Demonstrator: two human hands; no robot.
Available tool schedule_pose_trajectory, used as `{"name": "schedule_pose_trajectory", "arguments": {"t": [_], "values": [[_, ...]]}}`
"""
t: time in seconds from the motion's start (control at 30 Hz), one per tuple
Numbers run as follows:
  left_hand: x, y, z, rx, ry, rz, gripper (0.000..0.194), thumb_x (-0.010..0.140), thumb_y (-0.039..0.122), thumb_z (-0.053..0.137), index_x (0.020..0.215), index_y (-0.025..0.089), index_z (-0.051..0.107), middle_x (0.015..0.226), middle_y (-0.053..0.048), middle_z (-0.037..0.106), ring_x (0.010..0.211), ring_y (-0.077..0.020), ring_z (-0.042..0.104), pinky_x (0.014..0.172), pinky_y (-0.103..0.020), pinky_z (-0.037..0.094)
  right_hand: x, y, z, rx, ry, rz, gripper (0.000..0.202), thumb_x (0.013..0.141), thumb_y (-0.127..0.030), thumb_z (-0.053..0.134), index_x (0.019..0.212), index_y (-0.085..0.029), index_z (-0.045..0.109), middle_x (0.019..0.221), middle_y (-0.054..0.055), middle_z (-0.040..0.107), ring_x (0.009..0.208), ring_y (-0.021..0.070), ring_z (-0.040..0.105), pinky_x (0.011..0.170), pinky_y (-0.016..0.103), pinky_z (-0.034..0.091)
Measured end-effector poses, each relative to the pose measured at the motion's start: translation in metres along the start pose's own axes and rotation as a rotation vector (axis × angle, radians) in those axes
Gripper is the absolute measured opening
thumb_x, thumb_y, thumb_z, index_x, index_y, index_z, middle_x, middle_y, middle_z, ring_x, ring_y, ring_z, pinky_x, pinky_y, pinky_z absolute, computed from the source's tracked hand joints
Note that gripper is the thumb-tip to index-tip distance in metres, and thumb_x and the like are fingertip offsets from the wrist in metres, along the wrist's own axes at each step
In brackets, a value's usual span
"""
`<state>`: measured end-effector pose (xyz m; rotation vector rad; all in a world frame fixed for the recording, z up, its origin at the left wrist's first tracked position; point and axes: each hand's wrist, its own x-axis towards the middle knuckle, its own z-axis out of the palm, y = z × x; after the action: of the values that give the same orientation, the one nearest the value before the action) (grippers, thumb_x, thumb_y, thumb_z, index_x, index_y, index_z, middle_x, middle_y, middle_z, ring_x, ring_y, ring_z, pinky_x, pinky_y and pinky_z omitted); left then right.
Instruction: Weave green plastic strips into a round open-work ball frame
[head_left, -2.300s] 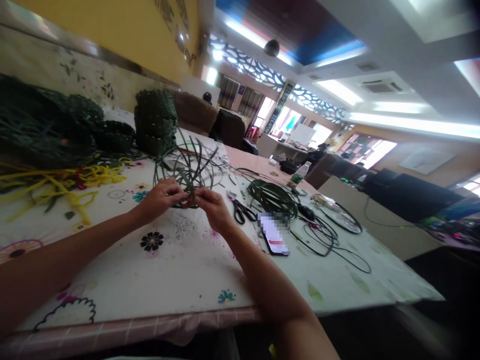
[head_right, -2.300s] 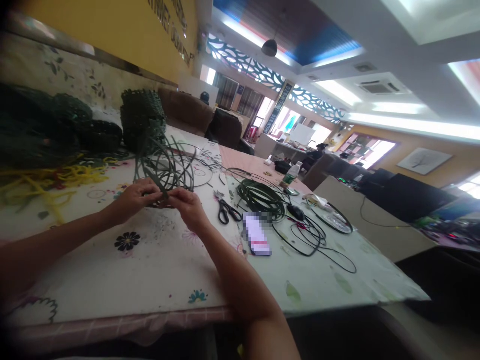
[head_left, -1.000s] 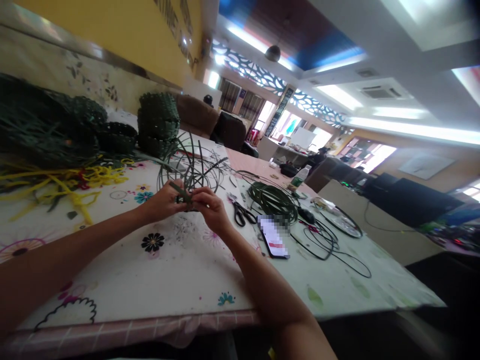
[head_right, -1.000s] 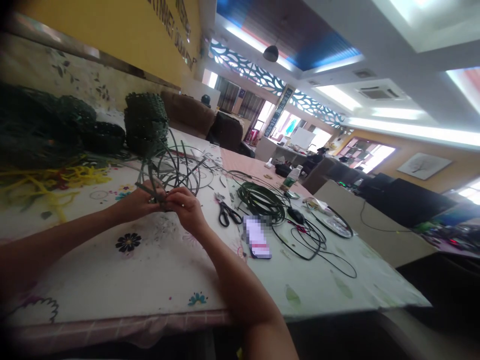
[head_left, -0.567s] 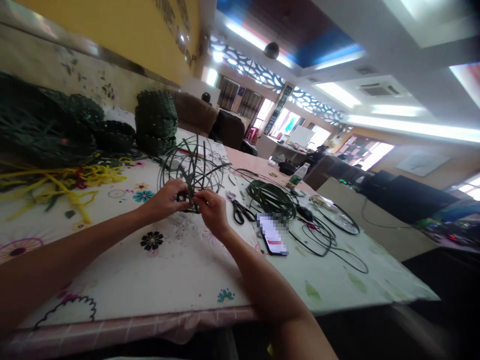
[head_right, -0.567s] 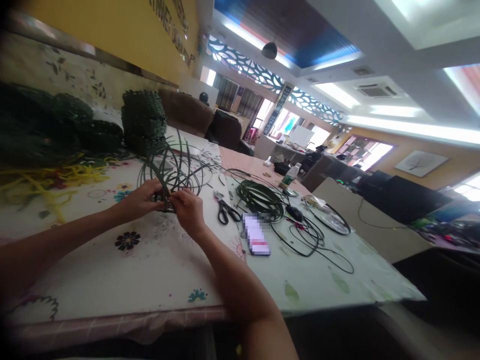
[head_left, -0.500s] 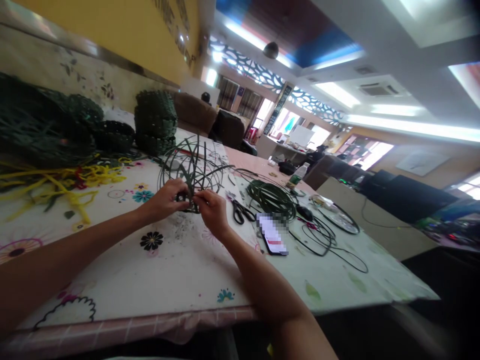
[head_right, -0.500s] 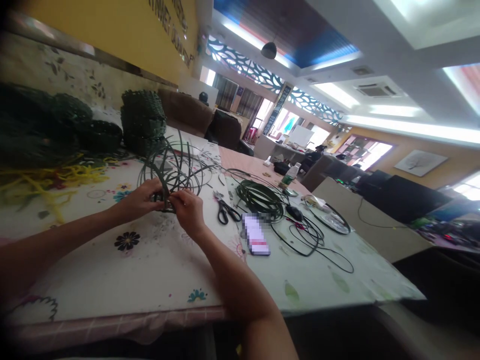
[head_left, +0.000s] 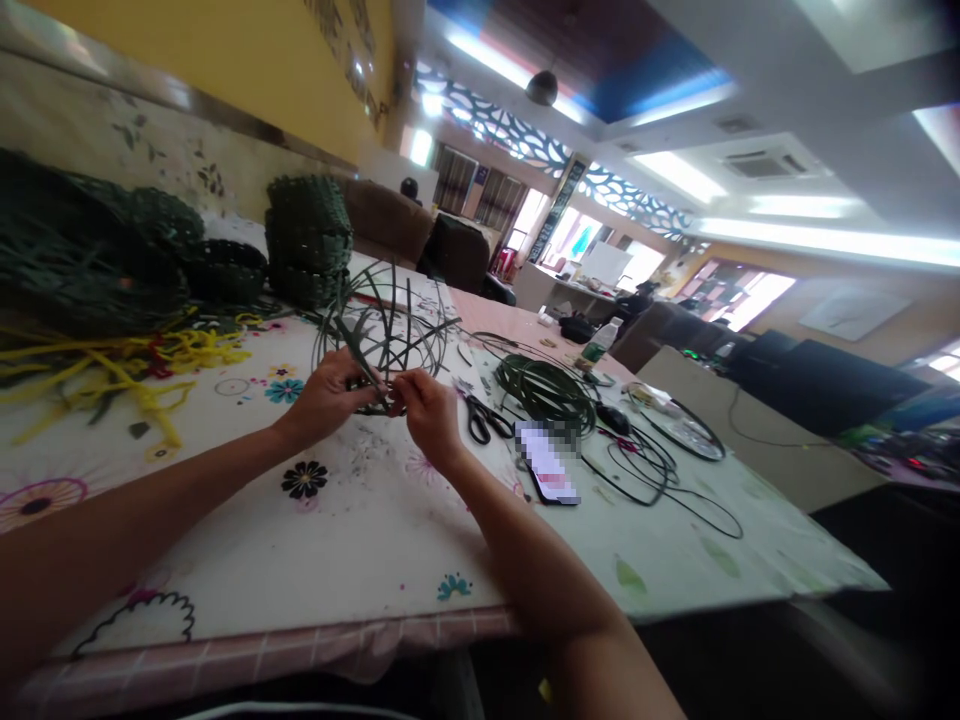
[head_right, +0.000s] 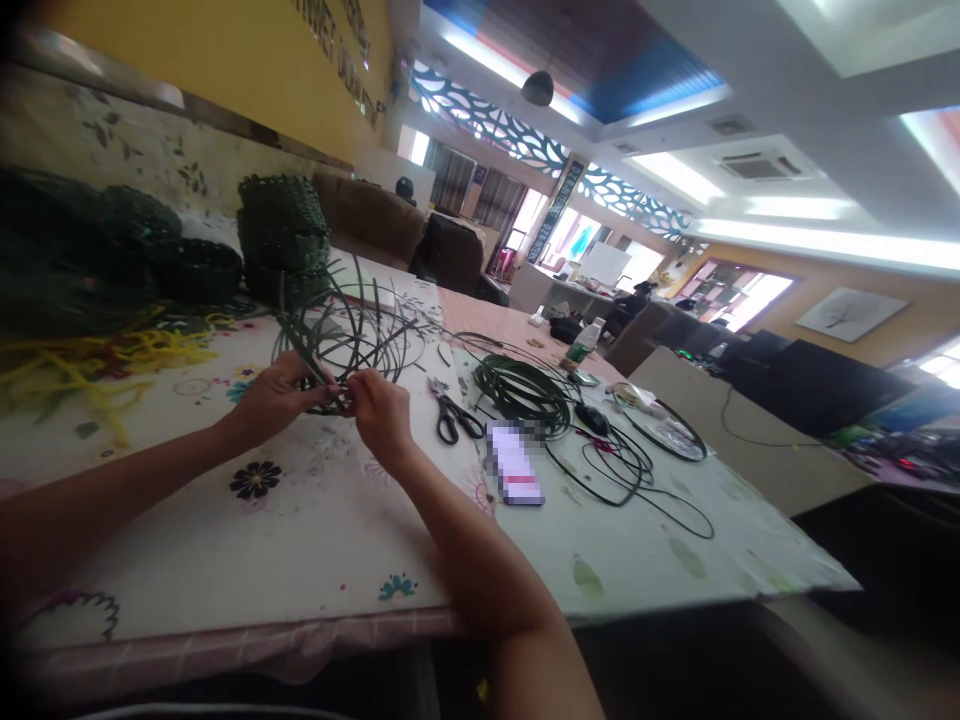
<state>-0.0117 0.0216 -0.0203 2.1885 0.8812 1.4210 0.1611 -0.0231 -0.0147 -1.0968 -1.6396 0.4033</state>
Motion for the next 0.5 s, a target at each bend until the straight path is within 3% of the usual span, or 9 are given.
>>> {"name": "schedule_pose_trajectory", "arguments": {"t": [0.13, 0.2, 0.33, 0.4, 0.5], "values": [[0.004, -0.005, -0.006, -0.050, -0.007, -0.136, 0.024, 0.083, 0.041, 0.069, 0.078, 0.018, 0.068, 0.086, -0.004, 0.062, 0.090, -0.0217, 0.057, 0.084, -0.036, 0.047, 0.000, 0.001, -0.001, -0.193, 0.060, -0.117, 0.022, 0.096, -0.026, 0.050, 0.077, -0.021, 0.061, 0.069, -0.001, 0.068, 0.068, 0.0136, 0.065, 0.072, 0.024, 0.048], [0.005, -0.005, -0.007, -0.056, -0.018, -0.153, 0.022, 0.083, 0.039, 0.068, 0.079, 0.018, 0.069, 0.087, -0.004, 0.062, 0.090, -0.0216, 0.057, 0.084, -0.036, 0.048, 0.001, 0.000, -0.001, -0.263, 0.061, -0.186, 0.023, 0.098, -0.028, 0.048, 0.079, -0.021, 0.060, 0.077, 0.001, 0.071, 0.075, 0.0144, 0.066, 0.085, 0.028, 0.049], [0.005, 0.002, -0.005, -0.050, -0.017, -0.099, 0.019, 0.083, 0.036, 0.066, 0.077, 0.018, 0.070, 0.087, -0.004, 0.062, 0.092, -0.0222, 0.057, 0.087, -0.038, 0.046, -0.001, -0.005, 0.000, -0.463, 0.046, -0.279, 0.026, 0.093, -0.045, 0.059, 0.083, -0.022, 0.057, 0.084, 0.000, 0.071, 0.082, 0.0161, 0.068, 0.118, 0.045, 0.027], [0.004, 0.006, -0.005, -0.034, -0.036, -0.074, 0.019, 0.082, 0.035, 0.065, 0.075, 0.018, 0.069, 0.086, -0.004, 0.061, 0.092, -0.0222, 0.056, 0.088, -0.038, 0.045, -0.002, -0.006, 0.000, -0.564, 0.051, -0.279, 0.033, 0.089, -0.053, 0.064, 0.081, -0.022, 0.055, 0.080, -0.001, 0.070, 0.080, 0.0169, 0.068, 0.121, 0.049, 0.019], [0.005, 0.009, -0.005, -0.023, -0.052, -0.064, 0.021, 0.083, 0.037, 0.063, 0.075, 0.018, 0.068, 0.087, -0.004, 0.062, 0.092, -0.0225, 0.056, 0.089, -0.039, 0.044, -0.003, -0.006, 0.000, -0.611, 0.051, -0.315, 0.029, 0.091, -0.046, 0.062, 0.078, -0.022, 0.055, 0.080, 0.000, 0.071, 0.086, 0.0182, 0.070, 0.124, 0.048, 0.014]]}}
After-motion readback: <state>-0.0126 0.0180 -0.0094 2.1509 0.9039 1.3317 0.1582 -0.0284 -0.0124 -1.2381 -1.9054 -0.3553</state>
